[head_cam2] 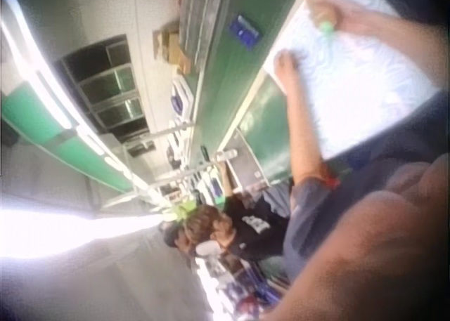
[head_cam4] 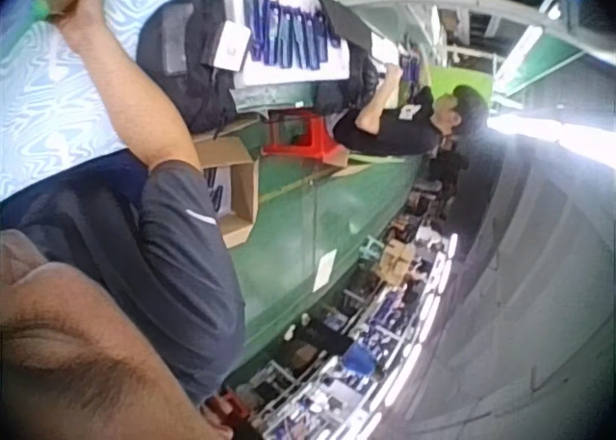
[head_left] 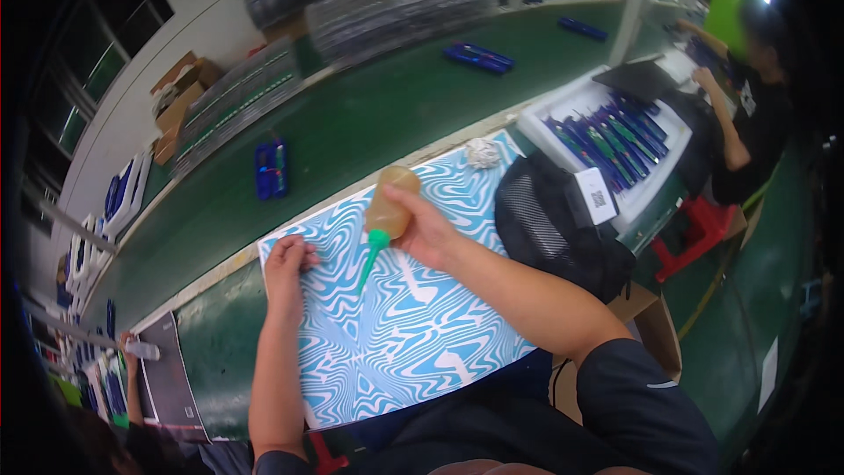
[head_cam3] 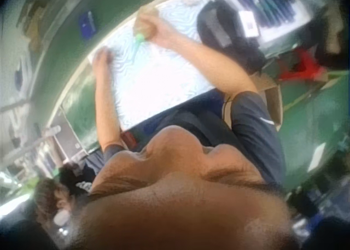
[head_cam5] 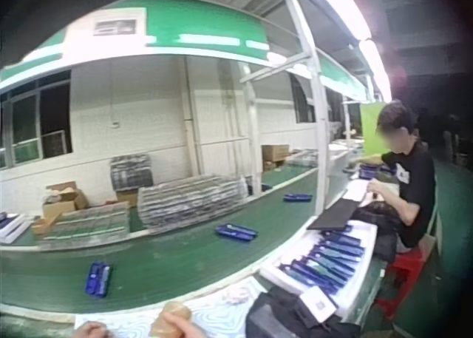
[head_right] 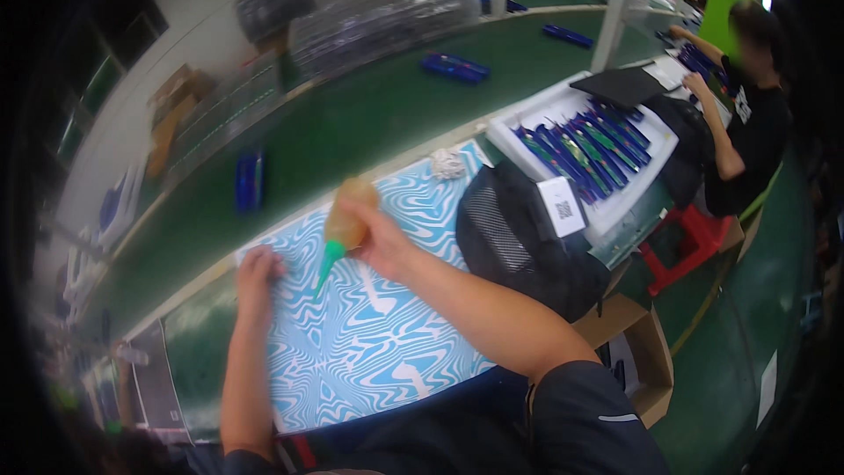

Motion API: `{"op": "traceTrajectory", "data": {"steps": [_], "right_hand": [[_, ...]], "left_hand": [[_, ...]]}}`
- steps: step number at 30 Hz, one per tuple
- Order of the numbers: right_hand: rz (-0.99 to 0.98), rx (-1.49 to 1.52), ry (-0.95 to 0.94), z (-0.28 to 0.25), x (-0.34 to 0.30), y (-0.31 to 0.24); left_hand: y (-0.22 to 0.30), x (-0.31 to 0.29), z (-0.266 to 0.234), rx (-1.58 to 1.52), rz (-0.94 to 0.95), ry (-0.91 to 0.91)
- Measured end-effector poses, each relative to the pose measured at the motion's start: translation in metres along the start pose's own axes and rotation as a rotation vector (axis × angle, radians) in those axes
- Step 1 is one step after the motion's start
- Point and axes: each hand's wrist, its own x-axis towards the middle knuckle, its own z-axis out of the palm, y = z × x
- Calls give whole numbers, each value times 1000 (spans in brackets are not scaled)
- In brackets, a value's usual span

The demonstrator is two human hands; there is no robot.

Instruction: Applying a liquid substance from an applicator bottle to blue plastic electronic components at an assembly line.

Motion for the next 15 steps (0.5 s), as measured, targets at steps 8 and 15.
{"op": "traceTrajectory", "data": {"steps": [8,15], "right_hand": [[19,-73,-61,7,5,-2],[54,-60,-21,2,13,1]], "left_hand": [[57,82,65,190,-47,-234],[115,175,250,539,213,-497]]}}
